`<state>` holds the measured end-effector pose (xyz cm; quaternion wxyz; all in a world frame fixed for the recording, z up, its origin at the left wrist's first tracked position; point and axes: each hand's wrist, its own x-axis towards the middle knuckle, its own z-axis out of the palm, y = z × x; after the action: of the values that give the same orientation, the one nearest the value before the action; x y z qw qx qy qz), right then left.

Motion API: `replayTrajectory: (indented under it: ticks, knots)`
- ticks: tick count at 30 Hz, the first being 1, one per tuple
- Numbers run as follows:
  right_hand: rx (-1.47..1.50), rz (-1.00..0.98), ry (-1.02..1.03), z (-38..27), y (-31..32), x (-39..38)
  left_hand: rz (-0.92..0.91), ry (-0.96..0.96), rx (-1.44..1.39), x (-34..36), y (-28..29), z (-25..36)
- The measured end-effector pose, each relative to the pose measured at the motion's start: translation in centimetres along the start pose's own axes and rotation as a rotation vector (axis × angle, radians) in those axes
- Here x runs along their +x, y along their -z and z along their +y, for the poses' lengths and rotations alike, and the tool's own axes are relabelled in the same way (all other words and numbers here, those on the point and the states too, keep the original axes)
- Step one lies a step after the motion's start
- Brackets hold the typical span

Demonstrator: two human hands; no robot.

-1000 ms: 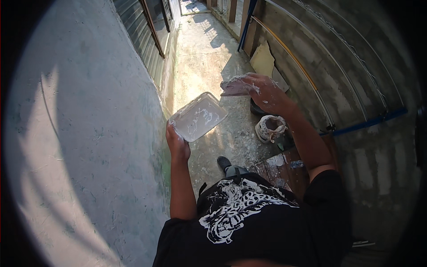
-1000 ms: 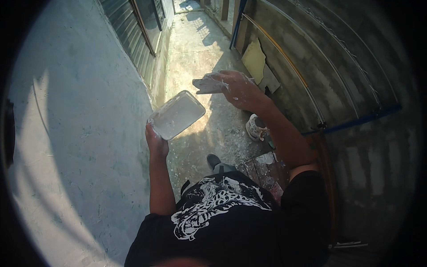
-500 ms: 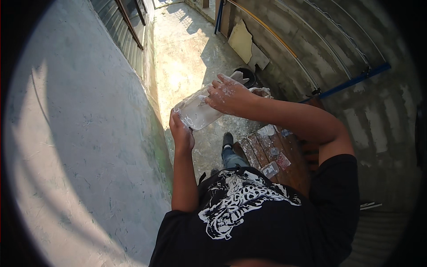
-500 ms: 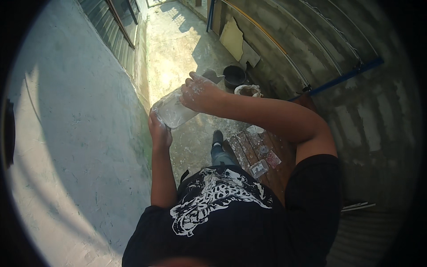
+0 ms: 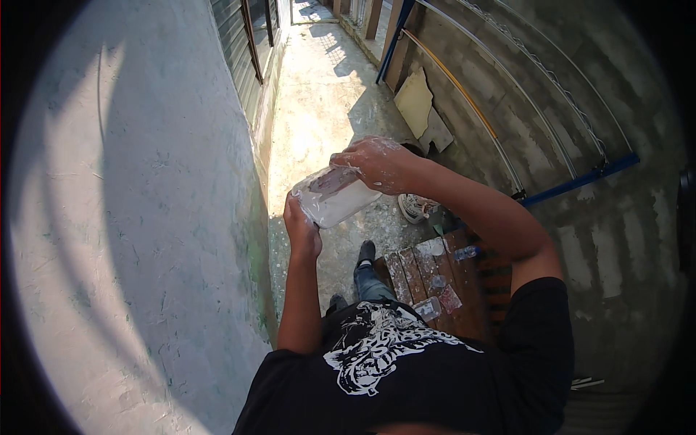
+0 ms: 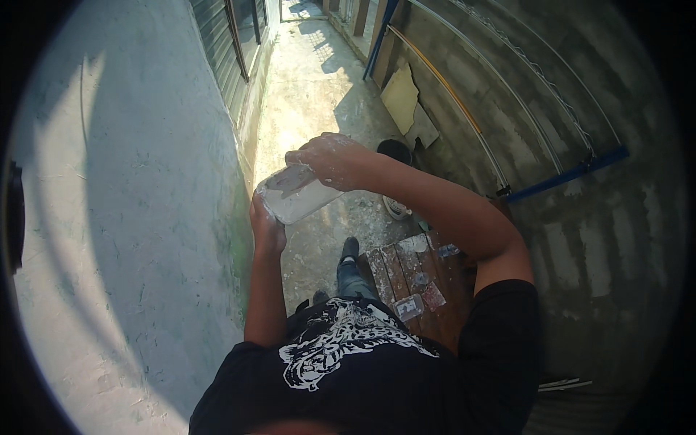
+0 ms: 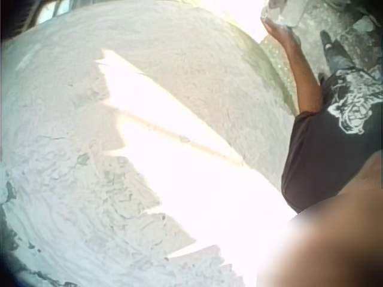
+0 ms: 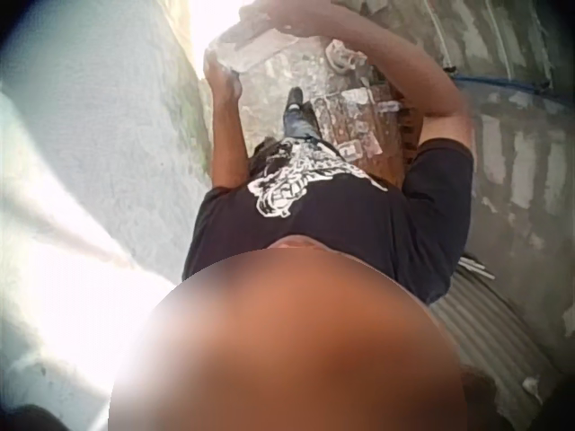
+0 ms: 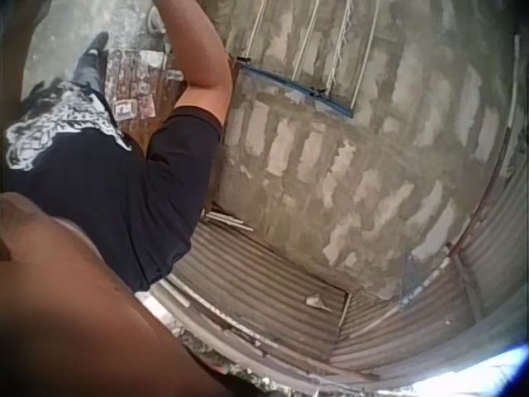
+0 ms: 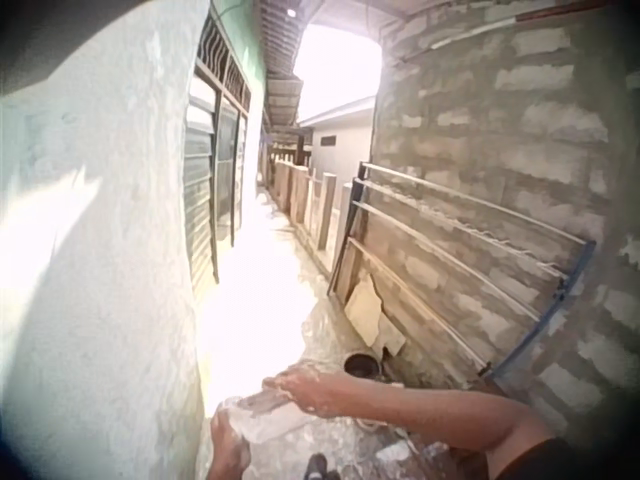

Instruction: Applying plaster or putty to an exterior wall using a handheld putty knife and a material container.

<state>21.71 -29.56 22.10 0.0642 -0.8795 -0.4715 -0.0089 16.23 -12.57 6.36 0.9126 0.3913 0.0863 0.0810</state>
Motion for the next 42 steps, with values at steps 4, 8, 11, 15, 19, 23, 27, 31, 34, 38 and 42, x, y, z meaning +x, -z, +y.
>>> replayTrajectory:
  ticks: [4, 8, 11, 15, 19, 23, 27, 31, 34, 38, 42]
  knots:
    - [-0.051, 0.000, 0.022, -0.9, -2.4, 0.1, 0.000, -0.026, 0.059, -0.5, 0.2, 0.5]
    - [-0.058, 0.092, 0.083, -1.6, -4.2, -0.1, 0.026, -0.038, 0.041, -0.5, 0.9, 0.5]
    - [0.025, 0.131, 0.099, -1.3, -5.5, -0.2, 0.070, -0.036, 0.005, -0.4, 1.1, 0.7]
    - [0.164, 0.049, 0.099, -0.2, -6.5, 0.1, 0.077, -0.061, 0.005, 0.0, 1.9, 0.8]
    - [0.219, 0.034, 0.103, 0.2, -6.7, 0.8, 0.088, -0.061, 0.004, 0.3, 2.6, 0.7]
    - [0.323, -0.111, 0.099, 0.4, -5.6, 2.3, 0.122, -0.044, 0.037, 0.7, 3.4, 0.7]
    - [0.505, -0.397, 0.008, 1.5, -4.2, 4.7, 0.103, -0.006, 0.061, 1.5, 3.5, 0.5]
    - [0.561, -0.334, 0.101, 4.7, -4.8, 6.6, 0.098, 0.028, 0.073, 3.2, 3.2, 0.2]
    - [0.711, -0.283, 0.020, 8.1, -5.9, 8.1, 0.083, 0.013, 0.088, 5.2, 2.7, 0.3]
    - [1.002, -0.259, -0.234, 12.0, -4.4, 9.7, 0.131, 0.032, 0.134, 8.3, 1.8, 0.3]
    - [1.328, -0.067, -0.325, 17.7, -6.0, 11.9, 0.161, 0.021, 0.154, 11.7, 0.6, 0.3]
